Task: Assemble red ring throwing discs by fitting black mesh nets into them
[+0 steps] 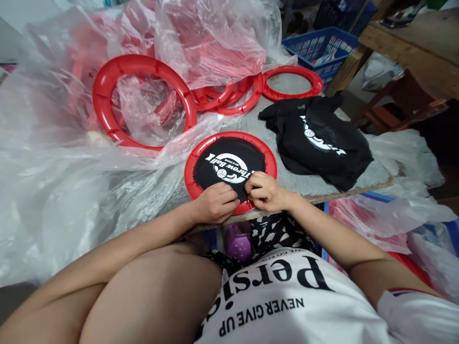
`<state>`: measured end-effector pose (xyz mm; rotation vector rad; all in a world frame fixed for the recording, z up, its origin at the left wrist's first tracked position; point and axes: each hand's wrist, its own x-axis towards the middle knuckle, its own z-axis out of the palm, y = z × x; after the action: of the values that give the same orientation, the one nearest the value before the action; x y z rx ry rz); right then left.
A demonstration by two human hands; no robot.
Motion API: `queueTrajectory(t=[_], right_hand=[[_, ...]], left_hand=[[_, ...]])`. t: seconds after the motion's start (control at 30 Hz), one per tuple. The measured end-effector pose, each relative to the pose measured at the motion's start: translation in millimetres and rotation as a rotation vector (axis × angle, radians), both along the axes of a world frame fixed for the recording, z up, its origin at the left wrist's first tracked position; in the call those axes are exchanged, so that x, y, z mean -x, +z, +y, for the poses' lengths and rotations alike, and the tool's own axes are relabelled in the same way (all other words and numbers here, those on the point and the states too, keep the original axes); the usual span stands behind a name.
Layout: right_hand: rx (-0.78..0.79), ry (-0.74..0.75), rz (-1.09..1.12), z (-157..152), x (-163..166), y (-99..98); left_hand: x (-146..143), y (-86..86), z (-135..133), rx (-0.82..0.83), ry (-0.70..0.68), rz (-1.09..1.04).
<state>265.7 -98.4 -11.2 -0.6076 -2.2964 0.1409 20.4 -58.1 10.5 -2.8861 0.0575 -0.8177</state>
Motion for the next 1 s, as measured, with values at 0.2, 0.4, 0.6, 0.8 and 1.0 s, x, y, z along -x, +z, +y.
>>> queueTrajectory(t=[0.2, 0.4, 0.6, 0.8, 1.0], right_hand=[[-0.004, 0.018, 0.049, -0.5, 0.3, 1.3], [0.021, -0.003, 0.043, -0.7, 0.3, -1.0], [-0.004, 0.002, 0.034, -0.7, 1.3, -0.7], [-0.008, 0.000, 0.013, -0.9, 1.5, 1.4], [-0.001, -0.003, -0.011, -1.5, 0.9, 0.6]], left_hand=[[-0.7, 4.0, -0.9, -0.018, -0.011, -0.023], [0.3, 3.0, -1.1, -0.043, 0.017, -0.020], [1.3, -1.9, -0.4, 0.005, 0.046, 0.034], [0.3, -0.6, -1.9, 0.047, 0.025, 0.027], [-1.0, -2.3, -1.2, -0.048, -0.012, 0.123]])
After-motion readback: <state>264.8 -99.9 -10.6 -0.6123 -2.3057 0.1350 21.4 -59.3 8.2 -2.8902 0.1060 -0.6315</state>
